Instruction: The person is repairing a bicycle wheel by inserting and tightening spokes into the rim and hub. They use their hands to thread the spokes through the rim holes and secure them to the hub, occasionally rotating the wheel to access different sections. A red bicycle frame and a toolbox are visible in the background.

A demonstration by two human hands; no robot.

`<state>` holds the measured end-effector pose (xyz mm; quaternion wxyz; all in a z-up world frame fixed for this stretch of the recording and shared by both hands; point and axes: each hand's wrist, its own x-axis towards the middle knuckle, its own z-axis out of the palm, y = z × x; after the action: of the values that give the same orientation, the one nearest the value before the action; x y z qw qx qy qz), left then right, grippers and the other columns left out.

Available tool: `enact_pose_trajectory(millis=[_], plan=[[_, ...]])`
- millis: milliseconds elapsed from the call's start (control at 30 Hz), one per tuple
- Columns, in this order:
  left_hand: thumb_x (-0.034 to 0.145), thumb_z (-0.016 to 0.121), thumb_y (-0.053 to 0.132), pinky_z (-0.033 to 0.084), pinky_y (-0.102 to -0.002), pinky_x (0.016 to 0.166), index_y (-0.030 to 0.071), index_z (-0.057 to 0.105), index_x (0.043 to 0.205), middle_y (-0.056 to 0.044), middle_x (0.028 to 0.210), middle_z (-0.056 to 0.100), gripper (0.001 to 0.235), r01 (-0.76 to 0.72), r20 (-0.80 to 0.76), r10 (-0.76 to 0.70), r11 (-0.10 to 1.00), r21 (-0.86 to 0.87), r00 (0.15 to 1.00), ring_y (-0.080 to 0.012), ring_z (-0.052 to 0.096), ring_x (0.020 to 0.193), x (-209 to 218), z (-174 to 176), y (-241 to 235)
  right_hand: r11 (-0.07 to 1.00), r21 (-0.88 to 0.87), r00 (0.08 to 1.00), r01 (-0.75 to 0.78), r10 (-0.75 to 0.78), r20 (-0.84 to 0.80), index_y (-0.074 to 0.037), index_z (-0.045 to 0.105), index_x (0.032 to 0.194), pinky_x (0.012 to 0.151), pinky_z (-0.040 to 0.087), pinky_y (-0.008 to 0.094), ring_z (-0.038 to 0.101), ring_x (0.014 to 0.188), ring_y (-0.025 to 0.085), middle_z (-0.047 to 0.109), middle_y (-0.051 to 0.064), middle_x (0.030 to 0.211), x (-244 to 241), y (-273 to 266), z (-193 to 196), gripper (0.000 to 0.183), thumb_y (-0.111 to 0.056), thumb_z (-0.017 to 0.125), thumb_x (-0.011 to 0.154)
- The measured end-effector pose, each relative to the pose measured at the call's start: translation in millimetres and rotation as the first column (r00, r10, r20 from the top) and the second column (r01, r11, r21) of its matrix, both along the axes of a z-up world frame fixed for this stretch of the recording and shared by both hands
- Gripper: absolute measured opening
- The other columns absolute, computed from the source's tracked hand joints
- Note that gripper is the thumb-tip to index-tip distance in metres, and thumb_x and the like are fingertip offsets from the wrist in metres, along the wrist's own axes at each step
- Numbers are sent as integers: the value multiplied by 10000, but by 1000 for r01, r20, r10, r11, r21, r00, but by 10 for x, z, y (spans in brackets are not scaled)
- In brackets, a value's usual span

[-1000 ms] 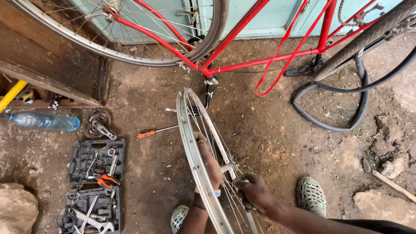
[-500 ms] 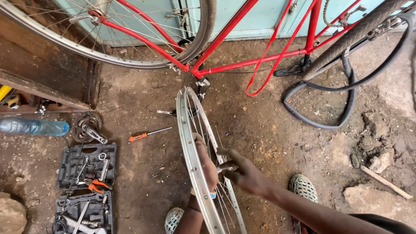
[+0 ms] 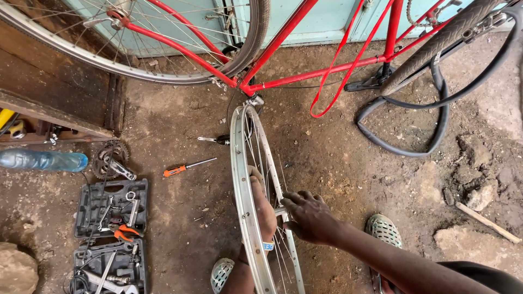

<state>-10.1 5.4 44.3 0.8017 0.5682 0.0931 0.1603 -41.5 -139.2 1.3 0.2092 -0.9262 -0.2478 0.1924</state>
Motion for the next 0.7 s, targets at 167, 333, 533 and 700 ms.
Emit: enact_pose_trajectory(millis=[167,333,533,700], plan=[[1074,432,209,505,-288,925,124,522,997,-7,946,493,145,-53,20,53,998,34,998,-118,521,911,26,71,24,948,301,989,99,-128,77,-23,482,1352,967,526,524,594,1124,337,543,201,1355,7,152,490,439,-308,482,1017],[1060,472,128,523,-331,1102,14,549,1363,-96,1284,607,333,-122,43,126,989,-88,991,-199,606,1234,61,-481,10,832,444,819,334,-23,-574,-123,634,848,572,537,369,637,634,164,767,72,872,-116,153,1063,483,-508,374,981],[1068,432,182,487,-289,632,151,580,1005,9,700,489,164,-221,-55,255,913,344,965,-130,494,554,105,580,69,816,497,679,297,186,-710,-146,666,911,869,482,364,631,896,168,612,18,899,-382,88,1993,672,-769,418,870],[1015,473,130,548,-350,694,87,638,1131,-74,859,625,206,-269,50,287,805,528,957,-202,628,719,134,616,124,962,231,771,146,36,-635,-226,709,958,777,526,357,677,918,132,640,2,938,-660,-96,2018,513,-722,585,917]])
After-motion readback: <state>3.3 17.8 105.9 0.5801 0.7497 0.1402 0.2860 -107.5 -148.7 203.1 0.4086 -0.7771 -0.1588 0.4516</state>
